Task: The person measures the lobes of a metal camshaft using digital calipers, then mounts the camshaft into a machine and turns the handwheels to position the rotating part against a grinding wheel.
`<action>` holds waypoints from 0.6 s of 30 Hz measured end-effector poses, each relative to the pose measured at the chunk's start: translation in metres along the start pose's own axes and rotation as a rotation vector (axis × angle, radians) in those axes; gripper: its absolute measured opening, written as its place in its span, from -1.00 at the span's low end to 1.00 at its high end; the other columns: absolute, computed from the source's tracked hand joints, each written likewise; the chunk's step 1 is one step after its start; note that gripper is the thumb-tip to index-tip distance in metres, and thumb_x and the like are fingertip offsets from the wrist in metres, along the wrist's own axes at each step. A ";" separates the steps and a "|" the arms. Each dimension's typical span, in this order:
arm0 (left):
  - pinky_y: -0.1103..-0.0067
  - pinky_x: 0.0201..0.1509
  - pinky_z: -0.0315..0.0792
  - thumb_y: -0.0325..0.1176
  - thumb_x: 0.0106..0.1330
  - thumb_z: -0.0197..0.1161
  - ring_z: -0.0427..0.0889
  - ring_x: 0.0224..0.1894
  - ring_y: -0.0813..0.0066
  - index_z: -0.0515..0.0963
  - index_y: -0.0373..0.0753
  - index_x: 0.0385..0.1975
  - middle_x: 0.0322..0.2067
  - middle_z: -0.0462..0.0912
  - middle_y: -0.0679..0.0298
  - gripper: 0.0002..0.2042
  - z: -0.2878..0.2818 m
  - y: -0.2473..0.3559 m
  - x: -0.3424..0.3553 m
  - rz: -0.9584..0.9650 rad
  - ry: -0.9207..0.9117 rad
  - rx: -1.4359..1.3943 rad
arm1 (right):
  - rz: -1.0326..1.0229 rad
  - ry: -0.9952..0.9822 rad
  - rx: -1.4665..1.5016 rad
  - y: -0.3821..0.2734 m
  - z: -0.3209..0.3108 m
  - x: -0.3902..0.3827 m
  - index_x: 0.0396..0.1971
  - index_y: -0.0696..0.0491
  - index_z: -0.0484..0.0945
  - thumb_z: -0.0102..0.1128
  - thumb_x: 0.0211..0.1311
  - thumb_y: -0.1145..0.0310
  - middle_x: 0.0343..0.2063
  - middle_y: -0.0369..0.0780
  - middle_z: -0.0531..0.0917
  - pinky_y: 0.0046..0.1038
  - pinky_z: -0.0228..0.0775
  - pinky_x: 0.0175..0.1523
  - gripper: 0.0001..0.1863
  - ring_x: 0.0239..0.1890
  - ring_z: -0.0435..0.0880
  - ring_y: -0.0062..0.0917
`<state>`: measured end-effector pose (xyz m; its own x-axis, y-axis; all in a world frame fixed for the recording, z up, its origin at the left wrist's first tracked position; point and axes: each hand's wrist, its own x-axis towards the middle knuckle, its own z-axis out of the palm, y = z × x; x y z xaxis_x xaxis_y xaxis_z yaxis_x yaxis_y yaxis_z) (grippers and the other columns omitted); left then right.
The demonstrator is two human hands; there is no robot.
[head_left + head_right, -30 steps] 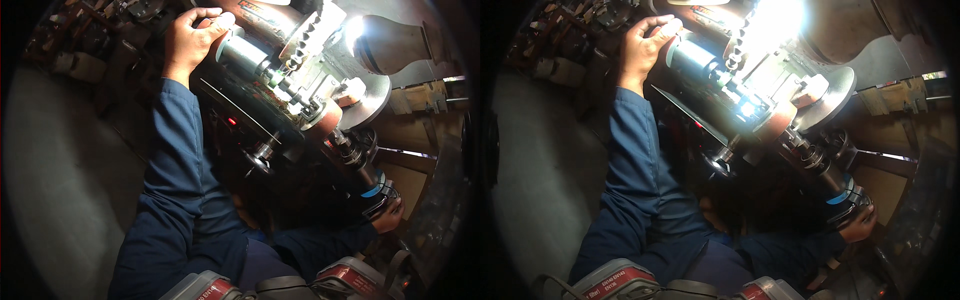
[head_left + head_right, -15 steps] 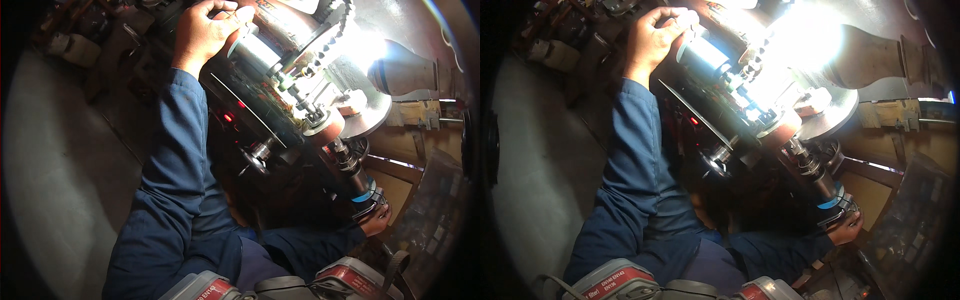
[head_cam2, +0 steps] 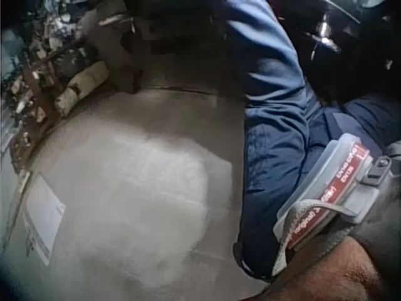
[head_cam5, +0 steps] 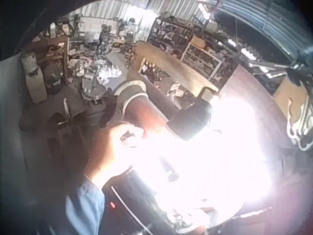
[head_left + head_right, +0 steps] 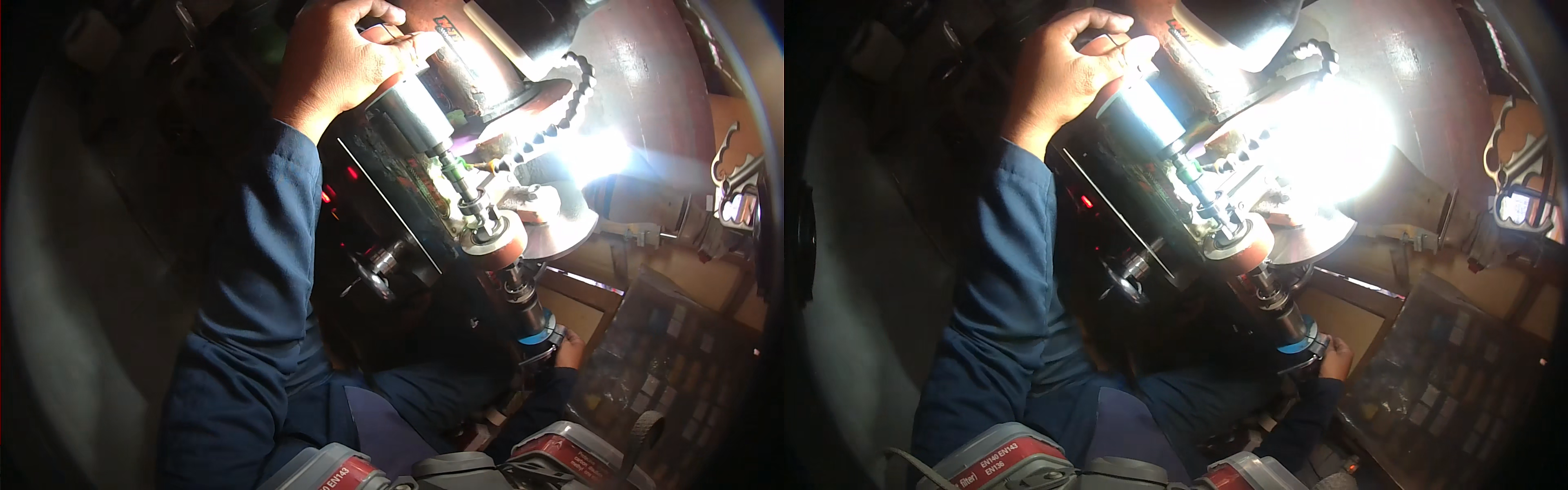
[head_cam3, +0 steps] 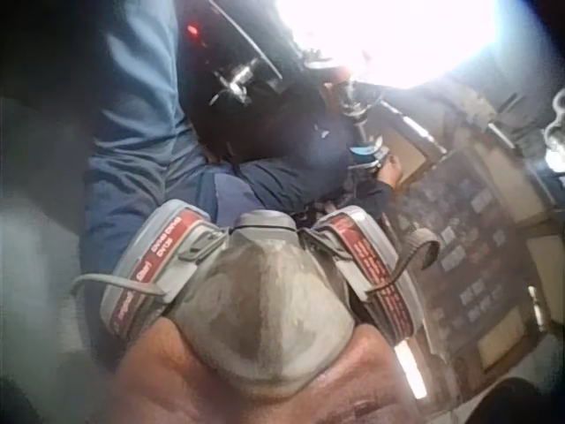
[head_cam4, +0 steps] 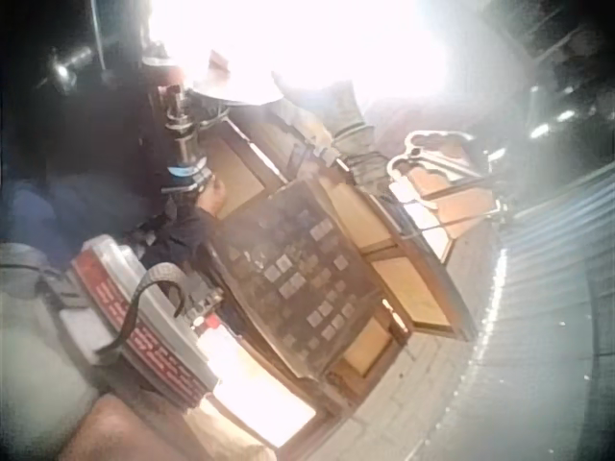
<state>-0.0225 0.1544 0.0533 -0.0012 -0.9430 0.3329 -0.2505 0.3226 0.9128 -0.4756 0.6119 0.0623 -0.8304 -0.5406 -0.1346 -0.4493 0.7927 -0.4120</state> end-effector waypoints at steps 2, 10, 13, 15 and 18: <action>0.57 -0.31 0.48 -0.44 -0.01 0.40 0.64 -0.39 0.48 0.62 -0.32 -0.40 -0.43 0.64 0.21 -0.82 0.002 -0.005 0.001 0.029 0.015 0.026 | 0.122 -0.172 0.114 -0.021 0.000 -0.002 -0.29 0.30 0.64 0.06 0.28 0.47 -0.43 -0.19 0.69 -0.50 0.43 -0.21 -0.78 -0.37 0.61 -0.60; 0.53 -0.34 0.46 -0.48 -0.06 0.40 0.62 -0.44 0.37 0.59 -0.34 -0.51 -0.50 0.63 0.17 -0.85 -0.002 -0.012 0.003 0.228 0.047 -0.088 | 0.145 -0.704 -0.218 -0.015 -0.010 0.052 -0.24 0.26 0.66 0.19 0.18 0.35 -0.34 -0.17 0.71 -0.44 0.45 -0.15 -0.72 -0.29 0.64 -0.49; 0.51 -0.33 0.47 -0.46 -0.05 0.40 0.64 -0.42 0.33 0.58 -0.33 -0.55 -0.52 0.63 0.15 -0.87 0.000 -0.013 0.003 0.217 0.047 -0.068 | 0.091 -0.862 -0.467 0.016 -0.021 0.080 -0.26 0.24 0.67 0.23 0.15 0.32 -0.33 -0.17 0.71 -0.45 0.45 -0.14 -0.71 -0.30 0.65 -0.48; 0.51 -0.33 0.47 -0.46 -0.04 0.39 0.64 -0.42 0.33 0.58 -0.34 -0.55 -0.52 0.63 0.15 -0.87 0.000 -0.010 0.004 0.185 0.036 -0.097 | 0.138 -0.807 -0.360 0.009 -0.023 0.068 -0.26 0.22 0.67 0.22 0.15 0.32 -0.33 -0.18 0.71 -0.45 0.45 -0.15 -0.72 -0.30 0.65 -0.48; 0.51 -0.33 0.47 -0.47 -0.04 0.39 0.64 -0.43 0.32 0.57 -0.34 -0.57 -0.52 0.63 0.14 -0.88 -0.003 -0.013 0.004 0.118 0.017 -0.147 | 0.178 -0.622 -0.236 -0.031 -0.014 0.035 -0.26 0.22 0.67 0.21 0.15 0.38 -0.34 -0.19 0.71 -0.47 0.45 -0.15 -0.75 -0.31 0.65 -0.49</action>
<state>-0.0164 0.1469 0.0429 -0.0055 -0.8966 0.4428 -0.1049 0.4408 0.8914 -0.4954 0.5722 0.0831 -0.5864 -0.4018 -0.7034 -0.4416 0.8865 -0.1383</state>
